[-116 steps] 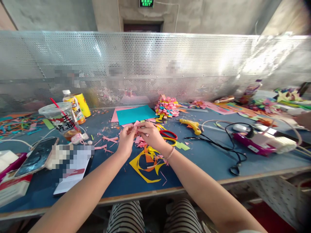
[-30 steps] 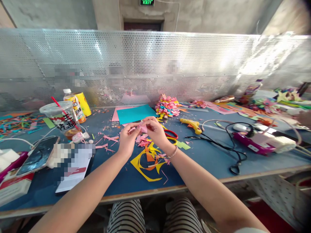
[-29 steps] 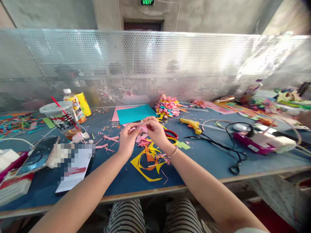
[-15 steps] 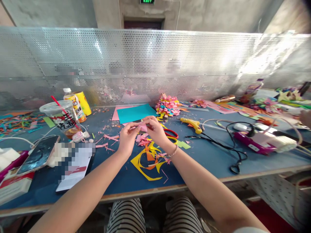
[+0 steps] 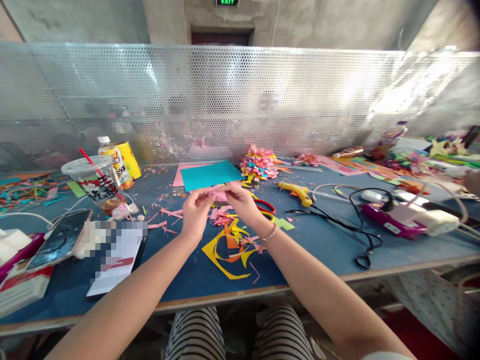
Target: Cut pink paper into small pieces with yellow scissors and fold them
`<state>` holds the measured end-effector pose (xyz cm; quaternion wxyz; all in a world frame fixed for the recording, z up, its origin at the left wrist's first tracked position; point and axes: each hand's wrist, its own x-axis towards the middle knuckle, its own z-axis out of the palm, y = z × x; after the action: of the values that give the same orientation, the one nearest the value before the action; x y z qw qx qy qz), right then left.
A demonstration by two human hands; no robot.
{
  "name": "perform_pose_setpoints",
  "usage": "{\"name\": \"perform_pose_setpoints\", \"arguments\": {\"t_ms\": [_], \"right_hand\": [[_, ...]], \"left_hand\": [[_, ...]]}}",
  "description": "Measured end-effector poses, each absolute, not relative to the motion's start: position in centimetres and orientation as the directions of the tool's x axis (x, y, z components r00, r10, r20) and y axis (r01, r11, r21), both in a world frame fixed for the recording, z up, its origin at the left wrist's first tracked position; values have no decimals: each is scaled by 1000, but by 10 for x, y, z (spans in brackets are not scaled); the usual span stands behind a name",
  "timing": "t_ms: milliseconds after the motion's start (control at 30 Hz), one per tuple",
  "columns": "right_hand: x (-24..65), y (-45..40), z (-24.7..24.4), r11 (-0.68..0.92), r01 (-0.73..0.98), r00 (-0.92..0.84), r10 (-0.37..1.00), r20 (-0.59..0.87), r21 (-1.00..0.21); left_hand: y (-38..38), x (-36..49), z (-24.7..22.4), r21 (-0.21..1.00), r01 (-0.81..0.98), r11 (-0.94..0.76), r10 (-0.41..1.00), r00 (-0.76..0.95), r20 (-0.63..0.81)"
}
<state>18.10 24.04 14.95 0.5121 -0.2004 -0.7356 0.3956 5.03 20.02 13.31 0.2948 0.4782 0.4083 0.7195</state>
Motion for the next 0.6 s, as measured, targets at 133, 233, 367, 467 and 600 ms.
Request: {"name": "perform_pose_setpoints", "arguments": {"t_ms": [133,233,367,467,600], "right_hand": [[182,240,150,361,-309,-474,743,472,-880],[182,238,153,335,-337,-446,767,462,-880],[180,234,157,404,-334,-428,740,518,-852],[180,233,158,466,-317,-387,732,561,-826],[180,234,157,489,-245,-363,754,547,-837]], "left_hand": [[202,49,133,857,-8,-516,798,-369,477],[202,48,133,846,32,-532,789,-342,510],[202,47,132,837,104,-537,777,-324,539],[202,46,132,829,137,-542,768,-321,555],[201,47,133,830,145,-538,769,-319,554]]}}
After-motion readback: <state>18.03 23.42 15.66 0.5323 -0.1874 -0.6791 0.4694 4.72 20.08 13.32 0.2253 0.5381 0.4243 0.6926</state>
